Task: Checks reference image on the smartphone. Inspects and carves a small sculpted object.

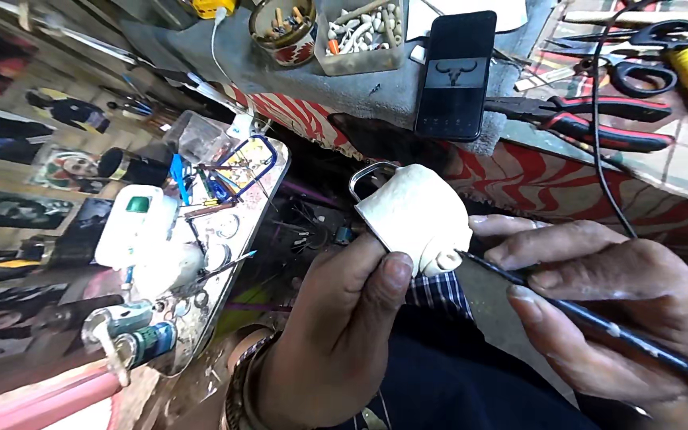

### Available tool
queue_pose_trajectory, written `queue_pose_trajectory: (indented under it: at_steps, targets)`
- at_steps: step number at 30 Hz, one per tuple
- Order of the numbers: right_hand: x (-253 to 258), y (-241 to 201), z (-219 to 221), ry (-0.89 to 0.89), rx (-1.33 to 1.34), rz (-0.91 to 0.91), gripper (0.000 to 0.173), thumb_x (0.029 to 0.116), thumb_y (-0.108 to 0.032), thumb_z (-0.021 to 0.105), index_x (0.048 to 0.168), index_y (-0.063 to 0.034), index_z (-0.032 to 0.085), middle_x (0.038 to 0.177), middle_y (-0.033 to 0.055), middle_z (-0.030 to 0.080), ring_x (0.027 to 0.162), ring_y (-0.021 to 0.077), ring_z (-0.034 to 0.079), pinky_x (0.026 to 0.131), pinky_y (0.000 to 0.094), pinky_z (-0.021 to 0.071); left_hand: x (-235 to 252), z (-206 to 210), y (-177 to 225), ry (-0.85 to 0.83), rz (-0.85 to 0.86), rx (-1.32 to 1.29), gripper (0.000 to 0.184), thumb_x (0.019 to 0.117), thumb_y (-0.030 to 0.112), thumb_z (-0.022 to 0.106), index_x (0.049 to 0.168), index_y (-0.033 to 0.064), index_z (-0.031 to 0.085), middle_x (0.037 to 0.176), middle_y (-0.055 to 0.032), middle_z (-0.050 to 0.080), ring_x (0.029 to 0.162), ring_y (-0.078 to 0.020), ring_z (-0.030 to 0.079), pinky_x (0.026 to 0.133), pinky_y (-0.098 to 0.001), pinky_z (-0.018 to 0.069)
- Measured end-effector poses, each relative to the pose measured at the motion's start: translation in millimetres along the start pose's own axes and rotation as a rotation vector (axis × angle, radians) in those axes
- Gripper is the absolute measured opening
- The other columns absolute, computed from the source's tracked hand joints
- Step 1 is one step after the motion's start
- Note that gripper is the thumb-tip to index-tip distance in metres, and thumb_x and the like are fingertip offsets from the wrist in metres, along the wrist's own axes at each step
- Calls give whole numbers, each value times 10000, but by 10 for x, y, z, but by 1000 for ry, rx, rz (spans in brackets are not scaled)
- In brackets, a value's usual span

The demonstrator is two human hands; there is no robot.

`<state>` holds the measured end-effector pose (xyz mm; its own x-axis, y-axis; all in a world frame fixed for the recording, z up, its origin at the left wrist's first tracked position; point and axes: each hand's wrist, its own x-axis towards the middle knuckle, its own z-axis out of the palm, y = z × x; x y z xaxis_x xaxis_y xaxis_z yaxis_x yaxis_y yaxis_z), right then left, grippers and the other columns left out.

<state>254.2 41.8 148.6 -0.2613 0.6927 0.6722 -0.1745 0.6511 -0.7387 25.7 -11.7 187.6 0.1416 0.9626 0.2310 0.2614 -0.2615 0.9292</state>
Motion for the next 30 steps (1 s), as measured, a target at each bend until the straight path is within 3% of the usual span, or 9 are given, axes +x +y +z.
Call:
queue_pose_trajectory:
  at_steps: [11,15,17,19,20,22,23,27,30]
  targets:
    - [42,-53,-1,141,69,1,93,943,-150,732,987,-120,655,1001,50,750,1013,287,754,918,481,658,-4,44,-27,6,-65,-173,319,1114,338,403,1077,140,651,984,83,659,953,3,637,873,-235,556]
    - [70,-29,-186,107,198,19,139,923,-128,749,1050,-135,691,994,36,745,973,264,752,904,455,653,178,-55,23,-11,-145,96,355,1110,284,381,1023,142,694,840,110,658,799,50,636,702,-157,550]
    - [93,-4,-217,72,198,42,131,922,-165,751,1040,-156,695,972,13,742,953,236,745,893,422,646,345,-158,21,-115,-204,51,409,1118,276,338,1115,103,708,883,61,699,826,-2,676,726,-202,589]
    - [83,30,-200,24,220,83,135,935,-201,736,1053,-169,679,990,5,743,975,230,744,912,423,640,467,-305,-44,-348,-205,-196,485,1115,398,341,1302,38,605,1058,-10,703,995,-71,686,882,-267,596]
    - [78,45,-182,16,233,94,138,940,-207,729,1063,-169,680,995,7,746,985,233,744,926,433,635,504,-360,-89,-443,-196,-265,501,1069,418,485,1363,15,531,1113,-39,691,1038,-100,682,907,-289,595]
    - [68,69,-137,25,237,87,140,951,-209,717,1082,-169,692,997,3,745,994,226,739,947,435,625,519,-379,-71,-446,-234,-145,785,774,348,873,1392,62,482,1120,-16,700,1004,-71,703,829,-253,629]
    - [59,74,-110,37,224,82,135,950,-209,717,1080,-176,696,991,-5,743,989,219,738,946,430,624,508,-367,-41,-398,-240,2,865,681,309,930,1396,101,488,1118,14,697,986,-35,701,802,-226,631]
    - [32,88,-4,62,164,67,140,917,-172,731,1044,-191,675,960,-17,747,966,215,745,946,433,625,461,-299,-46,-232,-153,436,716,645,161,894,1253,148,517,987,53,687,832,3,685,675,-200,609]
    - [42,118,47,24,171,66,149,906,-153,752,1031,-181,675,954,-11,755,961,214,749,955,434,623,454,-354,-101,-226,14,549,700,657,177,866,1267,103,531,1018,24,680,882,-13,671,734,-193,593]
